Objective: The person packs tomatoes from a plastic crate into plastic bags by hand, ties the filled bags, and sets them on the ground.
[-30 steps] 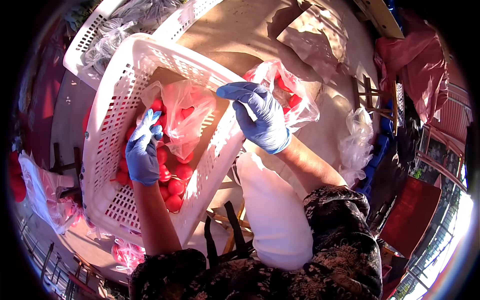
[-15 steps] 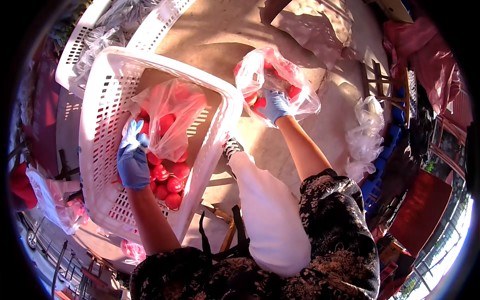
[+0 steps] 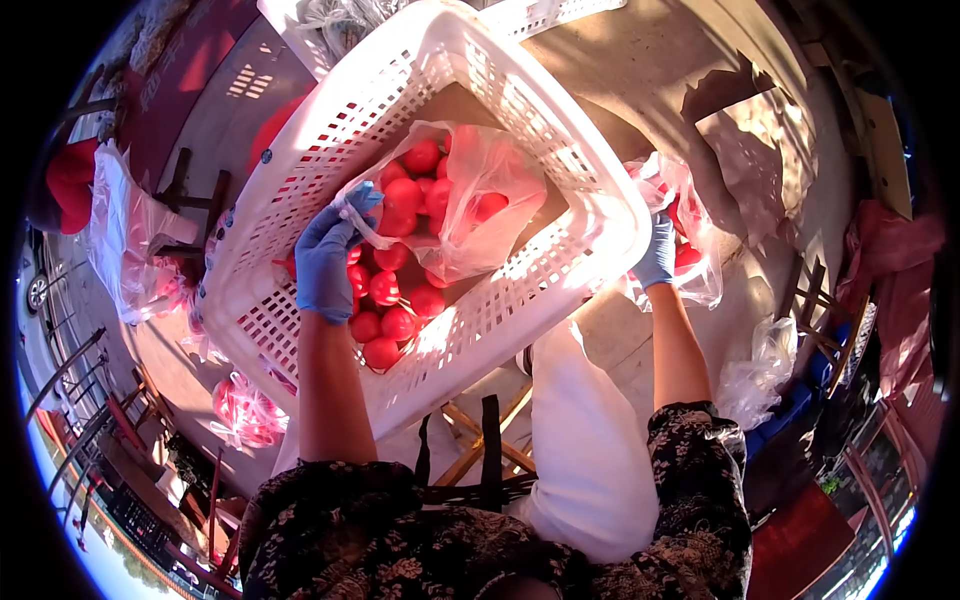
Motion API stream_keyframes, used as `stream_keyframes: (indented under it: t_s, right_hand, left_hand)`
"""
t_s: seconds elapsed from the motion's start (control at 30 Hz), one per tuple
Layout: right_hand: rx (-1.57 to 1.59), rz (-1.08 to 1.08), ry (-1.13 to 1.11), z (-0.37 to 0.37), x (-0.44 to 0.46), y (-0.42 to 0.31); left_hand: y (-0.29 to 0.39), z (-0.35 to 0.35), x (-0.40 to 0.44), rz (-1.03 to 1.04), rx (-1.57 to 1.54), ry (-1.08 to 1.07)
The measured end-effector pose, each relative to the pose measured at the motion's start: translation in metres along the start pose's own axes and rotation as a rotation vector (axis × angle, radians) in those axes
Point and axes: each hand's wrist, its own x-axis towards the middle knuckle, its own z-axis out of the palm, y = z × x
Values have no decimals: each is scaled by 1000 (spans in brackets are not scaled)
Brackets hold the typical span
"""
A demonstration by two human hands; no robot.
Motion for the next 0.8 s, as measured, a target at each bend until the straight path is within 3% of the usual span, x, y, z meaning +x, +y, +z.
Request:
stream_keyframes:
  t_s: [0.07,0.17,0.2,0.33,0.63,0.73,0.77,0.8]
  right_hand:
    - [167,33,59,-58,-11,-15]
    - [1081,495,-91,-71,-25,18]
    - [1368,559,-131,-91,-30,8]
    - [1855,387,-171,-107,-27,-5]
    - [1793,106,-182,-152,-9,-49]
    - [1693,7,-128,-176,1,-70]
    - [1548,-118,-86,-185,9,-74]
    - [1627,-79,-39,-192,9,-83]
  left_hand:
    - [4,-11,-2,37,123,18]
    - [-6,-29,10,74,142,-64]
    - [-9,-34,10,5,199,-62]
    - [-14,-13,1,-27,195,-173]
    - [-17,-9,-4,-51,234,-200]
    - [-5,-6,-6,-24,281,-164]
    - [-2,-5,-6,-15,303,-153]
    - [2,-6,-8,-7,324,-139]
